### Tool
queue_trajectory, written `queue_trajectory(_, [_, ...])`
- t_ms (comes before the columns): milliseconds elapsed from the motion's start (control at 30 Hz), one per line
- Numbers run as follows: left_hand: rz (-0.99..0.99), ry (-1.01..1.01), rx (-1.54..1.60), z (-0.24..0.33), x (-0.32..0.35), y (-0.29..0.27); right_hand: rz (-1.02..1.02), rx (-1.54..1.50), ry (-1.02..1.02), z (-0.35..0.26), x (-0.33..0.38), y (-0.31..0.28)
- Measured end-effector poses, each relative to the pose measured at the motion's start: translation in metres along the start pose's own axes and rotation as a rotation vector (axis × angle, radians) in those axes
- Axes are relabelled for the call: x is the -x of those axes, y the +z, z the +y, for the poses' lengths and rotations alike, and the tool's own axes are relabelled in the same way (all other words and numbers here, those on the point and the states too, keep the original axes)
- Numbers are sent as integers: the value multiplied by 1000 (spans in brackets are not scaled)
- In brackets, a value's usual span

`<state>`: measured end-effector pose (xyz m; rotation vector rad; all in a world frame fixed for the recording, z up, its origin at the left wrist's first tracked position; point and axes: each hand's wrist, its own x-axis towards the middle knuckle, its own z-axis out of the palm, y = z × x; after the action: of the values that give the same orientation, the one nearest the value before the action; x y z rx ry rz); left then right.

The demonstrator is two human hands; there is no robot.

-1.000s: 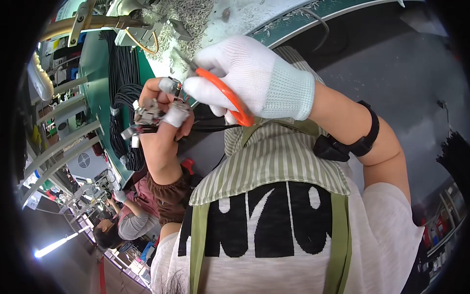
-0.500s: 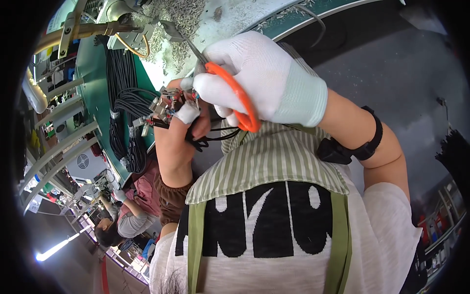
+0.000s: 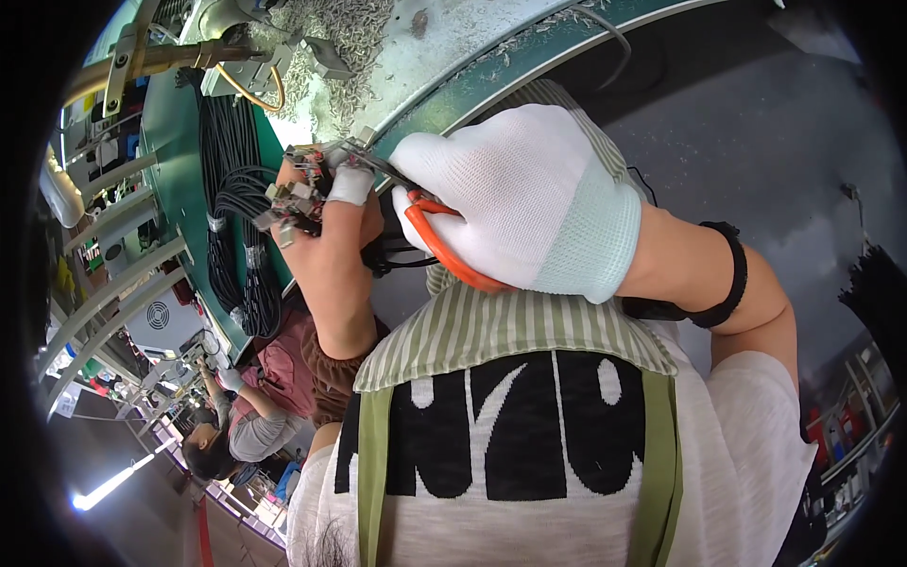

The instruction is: The person picks up a bundle of cables and uses shears to trim the wire ends one by one. After trimming each wire over a machine, they place the bundle back onto the work surface.

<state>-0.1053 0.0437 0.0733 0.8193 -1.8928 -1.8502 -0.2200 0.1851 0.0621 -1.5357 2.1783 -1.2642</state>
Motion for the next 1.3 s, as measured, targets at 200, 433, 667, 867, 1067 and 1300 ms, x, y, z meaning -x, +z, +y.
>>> queue_trajectory(200, [83, 248, -172, -3, 0, 8, 32, -150, 25, -1, -3, 3])
queue_trajectory(433, [-514, 534, -564, -20, 10, 1, 163, -86, 35, 1, -15, -15])
queue_trajectory(667, [55, 6, -10, -4, 1, -4, 168, 70, -39, 2, -6, -3])
queue_trajectory(867, [56, 53, -63, -8, 2, -1, -59, 164, 22, 0, -1, 4])
queue_trajectory(1067, [107, -37, -68, -5, -5, -1, -111, -82, 52, 2, -3, 3])
queue_trajectory(1300, [144, -52, -90, -6, -4, 0, -56, -123, 103, -3, -5, 10])
